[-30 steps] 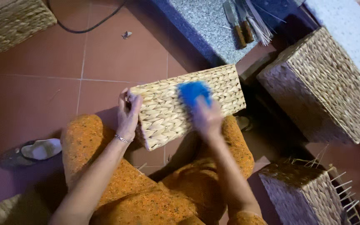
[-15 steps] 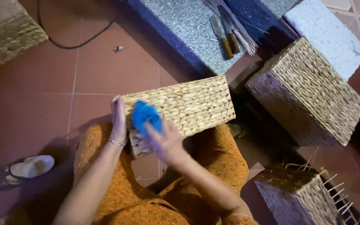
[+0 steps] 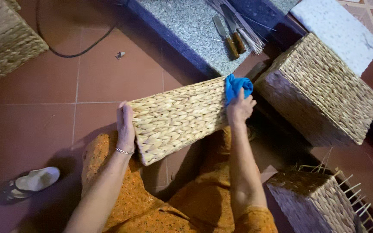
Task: The person sits on the floor and wipes a woven water-hyacinth basket with a blue cloth, rotating the basket to clean its sides, top, interior and handle cutout, then continues wiping the outer surfaces.
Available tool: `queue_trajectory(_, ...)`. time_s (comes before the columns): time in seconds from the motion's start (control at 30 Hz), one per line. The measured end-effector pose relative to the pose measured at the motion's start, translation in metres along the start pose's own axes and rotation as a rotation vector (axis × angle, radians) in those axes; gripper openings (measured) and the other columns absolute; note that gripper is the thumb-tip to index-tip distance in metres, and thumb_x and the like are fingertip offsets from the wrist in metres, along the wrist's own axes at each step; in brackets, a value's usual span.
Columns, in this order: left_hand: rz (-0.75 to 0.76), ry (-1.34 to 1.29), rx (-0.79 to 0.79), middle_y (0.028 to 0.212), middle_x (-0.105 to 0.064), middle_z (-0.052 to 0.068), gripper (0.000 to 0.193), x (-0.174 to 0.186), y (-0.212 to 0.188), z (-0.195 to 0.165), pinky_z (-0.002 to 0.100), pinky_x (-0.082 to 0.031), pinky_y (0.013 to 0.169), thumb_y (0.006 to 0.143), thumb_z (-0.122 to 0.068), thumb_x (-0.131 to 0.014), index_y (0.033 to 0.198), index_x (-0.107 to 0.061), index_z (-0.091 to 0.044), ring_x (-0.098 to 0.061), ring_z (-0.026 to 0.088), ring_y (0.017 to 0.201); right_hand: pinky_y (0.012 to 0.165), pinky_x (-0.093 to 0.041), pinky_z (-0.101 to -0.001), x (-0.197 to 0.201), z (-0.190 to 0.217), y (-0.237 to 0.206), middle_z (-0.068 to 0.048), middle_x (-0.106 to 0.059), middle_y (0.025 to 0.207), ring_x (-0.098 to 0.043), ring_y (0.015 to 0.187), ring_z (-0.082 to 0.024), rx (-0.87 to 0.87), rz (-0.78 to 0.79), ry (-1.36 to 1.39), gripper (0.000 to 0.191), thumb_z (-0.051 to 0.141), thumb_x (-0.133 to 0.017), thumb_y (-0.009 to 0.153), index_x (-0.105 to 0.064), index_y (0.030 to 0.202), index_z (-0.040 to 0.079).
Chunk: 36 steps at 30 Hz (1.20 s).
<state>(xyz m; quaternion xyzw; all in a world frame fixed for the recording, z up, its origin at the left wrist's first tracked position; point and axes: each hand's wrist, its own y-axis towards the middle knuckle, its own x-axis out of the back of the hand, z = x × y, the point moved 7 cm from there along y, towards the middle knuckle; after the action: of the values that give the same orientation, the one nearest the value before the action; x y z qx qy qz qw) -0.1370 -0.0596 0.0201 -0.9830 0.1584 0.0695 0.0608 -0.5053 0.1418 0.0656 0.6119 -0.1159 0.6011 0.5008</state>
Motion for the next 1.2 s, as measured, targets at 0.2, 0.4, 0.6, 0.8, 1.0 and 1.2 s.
queue_trajectory(0.2,0.004,0.036,0.007,0.139,-0.046,0.008,0.057,-0.003,0.002,-0.006,0.036,-0.035,0.115,0.106,-0.047,-0.042,0.145,-0.041,-0.005,-0.042,0.019,0.134,0.071,-0.05,-0.0538,0.027,0.07,-0.042,-0.024,-0.057,0.101,-0.056,0.091,-0.041,0.162,0.007,0.291,0.052,0.026,-0.075,0.085,-0.057,0.13,0.01)
queue_trajectory(0.4,0.012,0.052,-0.039,0.138,-0.047,0.009,0.059,-0.005,0.002,-0.005,0.037,-0.04,0.113,0.108,-0.049,-0.037,0.146,-0.041,-0.004,-0.046,0.02,0.132,0.058,-0.044,-0.0387,0.115,0.201,-0.144,-0.011,-0.056,0.09,-0.053,0.075,-0.026,0.756,0.057,0.623,0.031,0.003,-0.056,0.087,-0.061,0.117,0.008)
queue_trajectory(0.6,0.002,0.157,-0.129,0.14,-0.047,0.006,0.053,0.002,0.001,-0.008,0.034,-0.035,0.116,0.11,-0.043,-0.038,0.144,-0.045,-0.004,-0.044,0.016,0.134,0.061,-0.045,-0.0452,0.071,0.179,-0.124,-0.011,-0.057,0.088,-0.054,0.078,-0.029,0.719,0.132,0.509,0.029,0.009,-0.063,0.09,-0.064,0.119,0.014)
queue_trajectory(0.8,-0.005,0.024,-0.095,0.141,-0.044,0.007,0.054,-0.007,0.003,-0.008,0.033,-0.029,0.117,0.107,-0.043,-0.044,0.144,-0.042,-0.003,-0.039,0.017,0.135,0.057,-0.048,-0.0511,0.013,0.019,-0.012,-0.019,-0.059,0.092,-0.055,0.082,-0.041,0.194,-0.138,0.036,0.043,0.027,-0.07,0.083,-0.064,0.125,0.016)
queue_trajectory(1.0,0.006,-0.041,-0.13,0.14,-0.046,0.009,0.059,-0.011,0.011,-0.011,0.036,-0.034,0.117,0.109,-0.049,-0.036,0.142,-0.044,-0.001,-0.042,0.019,0.133,0.063,-0.047,-0.0505,0.031,0.058,-0.042,-0.018,-0.059,0.097,-0.056,0.085,-0.038,0.145,-0.112,0.205,0.039,0.012,-0.062,0.089,-0.061,0.127,0.014)
queue_trajectory(1.2,-0.031,-0.111,-0.007,0.14,-0.047,0.009,0.059,-0.004,0.013,-0.001,0.039,-0.036,0.117,0.108,-0.05,-0.035,0.144,-0.042,-0.004,-0.045,0.02,0.132,0.059,-0.046,-0.0385,0.119,0.201,-0.178,-0.013,-0.055,0.09,-0.052,0.079,-0.026,0.713,0.144,0.621,0.042,-0.002,-0.056,0.084,-0.061,0.123,0.013)
